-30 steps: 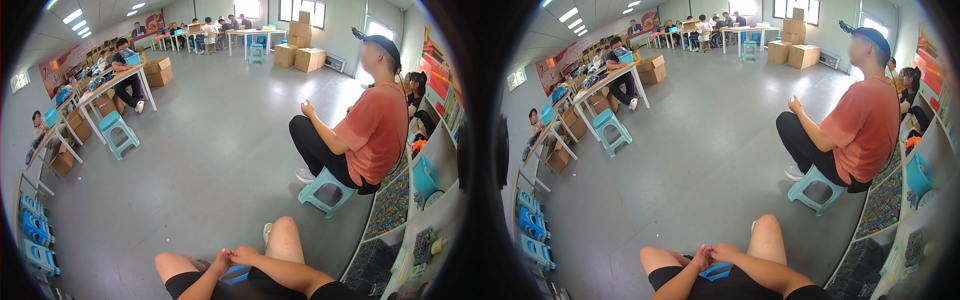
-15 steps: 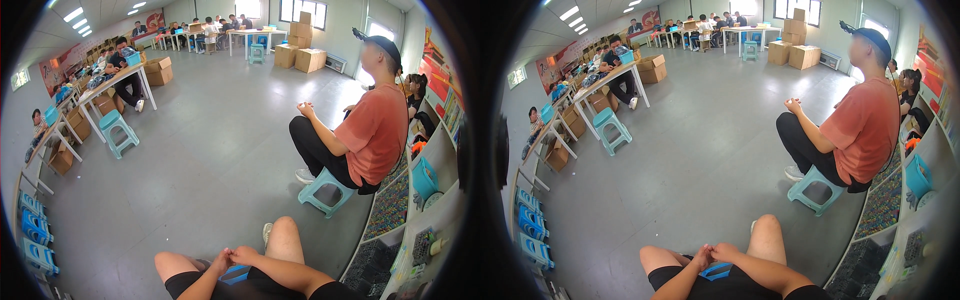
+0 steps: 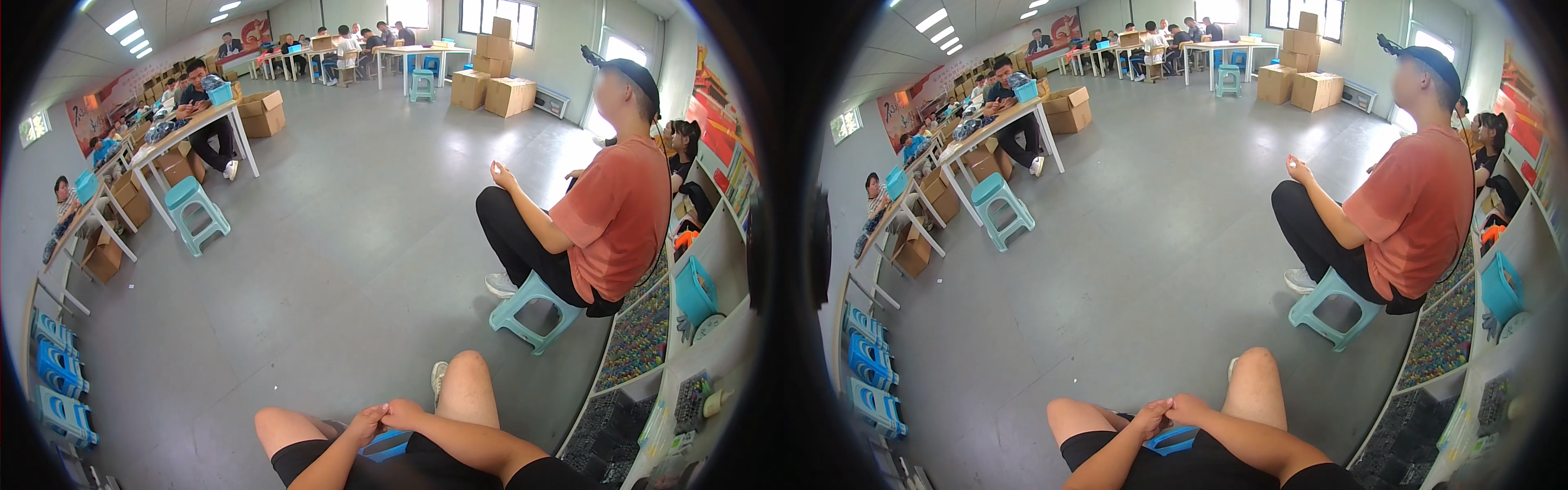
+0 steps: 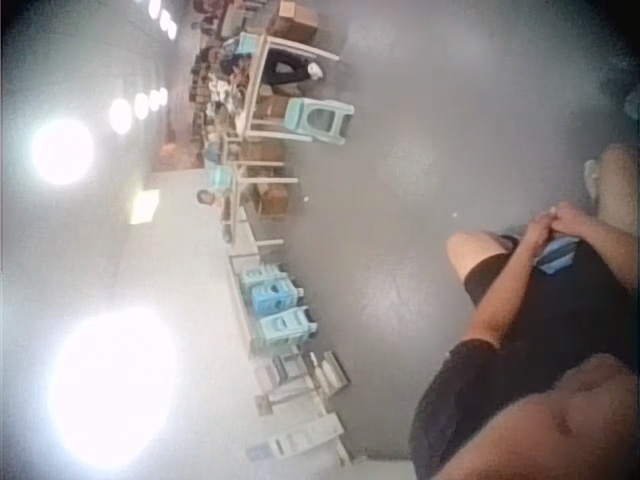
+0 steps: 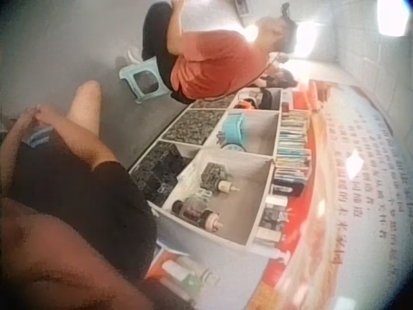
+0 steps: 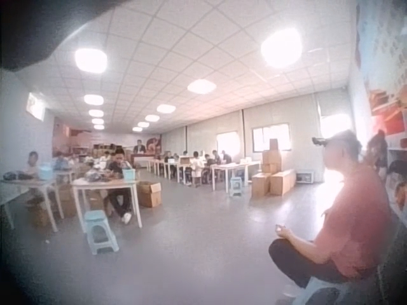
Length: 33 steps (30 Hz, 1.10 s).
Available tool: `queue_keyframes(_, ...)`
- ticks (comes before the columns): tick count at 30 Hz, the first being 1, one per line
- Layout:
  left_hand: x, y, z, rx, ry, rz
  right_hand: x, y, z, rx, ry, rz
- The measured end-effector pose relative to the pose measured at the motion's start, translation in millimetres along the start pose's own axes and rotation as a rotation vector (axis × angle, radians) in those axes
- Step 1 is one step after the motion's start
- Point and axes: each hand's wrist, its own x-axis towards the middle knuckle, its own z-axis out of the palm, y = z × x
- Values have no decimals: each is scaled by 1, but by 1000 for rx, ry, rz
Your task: The person sits on a stool and handles small plastic pieces from a shelf while talking with the recorder.
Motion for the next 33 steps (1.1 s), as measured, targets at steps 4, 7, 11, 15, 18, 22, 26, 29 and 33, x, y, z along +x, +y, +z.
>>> queue_keyframes(4, 8, -9, -14, -18, -53, -26, -3, -9, -7, -8, -43, 42)
queue_keyframes(7, 11, -15, -21, -40, -38, -28, -7, -18, -14, -40, -95, 73)
queue_keyframes(11, 11, -14, -19, -71, -66, -10, -4, -10, -7, -88, -133, 86)
queue_keyframes(15, 6, -13, -18, -54, -65, -7, -3, -3, -3, -86, -131, -8)
queue_keyframes(18, 9, -15, -23, -25, -91, 22, -4, -7, -4, -115, -144, -63)
queue_keyframes(22, 11, -16, -24, 3, -91, 11, -7, -9, -7, -135, -146, -68)
queue_keyframes(26, 13, -23, -30, 116, -64, 6, -12, -22, -13, -142, -192, -62)
queue_keyframes(29, 22, -28, -24, 343, -26, 51, 0, 9, 8, -183, -314, -84)
queue_keyframes(33, 19, -33, -29, 730, 130, 206, -1, 9, 12, -152, -318, -155)
